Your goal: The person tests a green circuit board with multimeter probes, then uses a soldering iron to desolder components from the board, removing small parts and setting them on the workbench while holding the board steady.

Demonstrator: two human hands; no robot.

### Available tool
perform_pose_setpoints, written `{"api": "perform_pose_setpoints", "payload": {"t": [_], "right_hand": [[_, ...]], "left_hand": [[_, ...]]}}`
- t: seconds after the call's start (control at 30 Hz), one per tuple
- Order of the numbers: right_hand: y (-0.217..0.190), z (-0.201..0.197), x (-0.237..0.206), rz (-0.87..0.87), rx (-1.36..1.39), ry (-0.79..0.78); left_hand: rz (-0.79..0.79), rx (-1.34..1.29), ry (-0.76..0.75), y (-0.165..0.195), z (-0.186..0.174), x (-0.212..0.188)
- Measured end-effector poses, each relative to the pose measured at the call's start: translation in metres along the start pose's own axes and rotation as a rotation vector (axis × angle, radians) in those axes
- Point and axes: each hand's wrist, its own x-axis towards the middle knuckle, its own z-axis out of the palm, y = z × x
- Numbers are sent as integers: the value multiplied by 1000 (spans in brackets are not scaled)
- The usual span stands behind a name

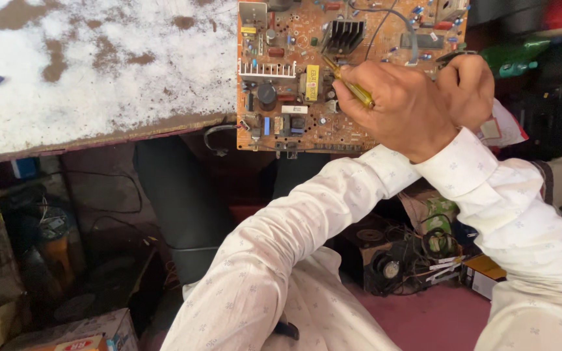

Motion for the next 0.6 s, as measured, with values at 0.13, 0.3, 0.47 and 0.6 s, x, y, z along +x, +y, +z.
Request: {"api": "perform_pose_setpoints", "payload": {"t": [0.13, 0.3, 0.47, 0.6], "right_hand": [[-1, 6, 2, 7, -29, 19], [-2, 17, 7, -5, -62, 56], [-1, 21, 12, 21, -114, 36], [-4, 22, 18, 26, -106, 38]], "left_hand": [[-10, -7, -7, -4, 3, -1], [-18, -17, -23, -6, 6, -1], [-30, -31, -33, -7, 9, 1], [-33, -45, -38, -6, 9, 3]]}}
